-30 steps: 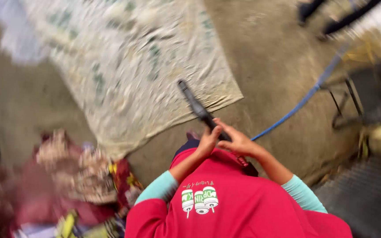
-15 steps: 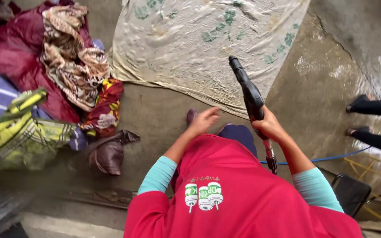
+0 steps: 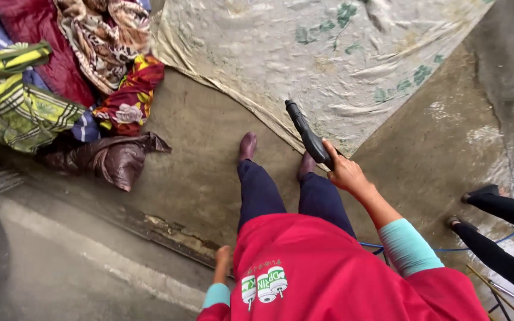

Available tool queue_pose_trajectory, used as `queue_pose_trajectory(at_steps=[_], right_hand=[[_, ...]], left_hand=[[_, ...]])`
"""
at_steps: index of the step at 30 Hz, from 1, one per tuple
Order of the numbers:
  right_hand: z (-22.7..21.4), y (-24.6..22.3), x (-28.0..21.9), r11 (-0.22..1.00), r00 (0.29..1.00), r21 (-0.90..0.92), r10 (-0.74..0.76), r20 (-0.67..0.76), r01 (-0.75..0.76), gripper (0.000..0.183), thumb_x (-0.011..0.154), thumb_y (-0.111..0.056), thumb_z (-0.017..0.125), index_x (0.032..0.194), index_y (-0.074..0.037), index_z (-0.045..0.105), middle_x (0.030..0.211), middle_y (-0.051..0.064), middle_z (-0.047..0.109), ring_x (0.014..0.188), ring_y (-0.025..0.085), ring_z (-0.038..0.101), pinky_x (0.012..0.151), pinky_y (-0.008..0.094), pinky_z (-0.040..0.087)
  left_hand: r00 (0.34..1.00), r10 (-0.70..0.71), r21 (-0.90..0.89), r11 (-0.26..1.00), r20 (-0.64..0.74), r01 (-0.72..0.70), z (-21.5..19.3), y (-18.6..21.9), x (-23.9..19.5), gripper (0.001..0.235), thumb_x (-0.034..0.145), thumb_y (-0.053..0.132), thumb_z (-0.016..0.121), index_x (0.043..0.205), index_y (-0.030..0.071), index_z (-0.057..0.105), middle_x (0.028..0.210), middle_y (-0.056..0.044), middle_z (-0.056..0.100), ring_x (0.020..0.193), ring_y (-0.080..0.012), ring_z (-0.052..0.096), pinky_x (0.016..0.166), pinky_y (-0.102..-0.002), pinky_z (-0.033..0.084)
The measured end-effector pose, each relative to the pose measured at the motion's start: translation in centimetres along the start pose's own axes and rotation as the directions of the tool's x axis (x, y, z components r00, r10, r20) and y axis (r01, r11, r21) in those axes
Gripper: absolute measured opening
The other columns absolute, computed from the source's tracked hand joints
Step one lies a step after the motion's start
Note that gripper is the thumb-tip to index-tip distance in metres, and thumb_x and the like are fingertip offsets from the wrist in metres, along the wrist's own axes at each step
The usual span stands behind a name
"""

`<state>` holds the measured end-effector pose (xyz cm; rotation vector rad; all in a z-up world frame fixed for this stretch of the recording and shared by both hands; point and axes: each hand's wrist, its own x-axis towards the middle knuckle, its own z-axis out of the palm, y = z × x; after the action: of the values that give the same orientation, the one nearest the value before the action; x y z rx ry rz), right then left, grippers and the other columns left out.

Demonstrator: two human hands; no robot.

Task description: The person uses a high-pressure water spray gun to clean a large floral-patterned rug laid on a concrete floor. They systematically spray the rug's surface and edges, occasionally lifting sections with their hand to rinse the underside and the floor beneath.

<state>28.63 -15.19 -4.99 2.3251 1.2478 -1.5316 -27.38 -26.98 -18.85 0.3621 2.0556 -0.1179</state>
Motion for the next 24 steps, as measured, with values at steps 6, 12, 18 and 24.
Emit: queue_pose_trajectory(at_steps=[6,12,18,24], right_hand=[[3.4,6.9,4.6,0.985,0.978,-0.155,0.101,0.181,-0.073,0.081,0.096,-0.03,0.053,0.164,-0.04,0.009,0.123,0.017,0.068,0.119,0.041,0.067,0.107,0.051,0.051],[14.9,17.9,11.7,0.926,0.903,-0.32,0.3,0.306,-0.199,0.089,0.093,-0.039,0.066,0.162,-0.046,0.01,0.12,0.016,0.074,0.114,0.039,0.072,0.098,0.049,0.058],[20.1,16.2,16.2,0.932,0.912,-0.345,0.231,0.339,-0.108,0.084,0.096,-0.031,0.058,0.165,-0.043,0.011,0.115,0.017,0.072,0.111,0.041,0.072,0.097,0.051,0.057],[22.3,13.7,15.3,0.958,0.919,-0.236,0.233,0.317,-0.161,0.084,0.097,-0.024,0.055,0.167,-0.04,0.01,0.114,0.02,0.068,0.11,0.044,0.071,0.097,0.056,0.057]], left_hand=[[0.934,0.347,0.248,0.901,0.083,-0.357,8.2,0.9,-1.7,0.037,0.097,0.013,0.062,0.132,0.014,0.072,0.126,-0.022,0.072,0.122,-0.0409,0.064,0.107,-0.049,0.05],[0.926,0.354,0.165,0.913,0.131,-0.372,15.5,4.1,-1.9,0.038,0.099,0.006,0.059,0.136,0.008,0.065,0.123,-0.027,0.07,0.119,-0.0418,0.065,0.102,-0.049,0.053],[0.835,0.408,0.537,0.64,0.37,-0.55,19.8,-0.2,-0.5,0.039,0.092,0.027,0.07,0.131,0.028,0.068,0.129,-0.003,0.061,0.119,-0.028,0.065,0.104,-0.042,0.05],[0.902,0.346,0.464,0.774,0.259,-0.43,18.8,-3.1,3.6,0.035,0.096,0.022,0.065,0.13,0.026,0.068,0.126,-0.004,0.062,0.106,-0.0232,0.071,0.094,-0.037,0.056]])
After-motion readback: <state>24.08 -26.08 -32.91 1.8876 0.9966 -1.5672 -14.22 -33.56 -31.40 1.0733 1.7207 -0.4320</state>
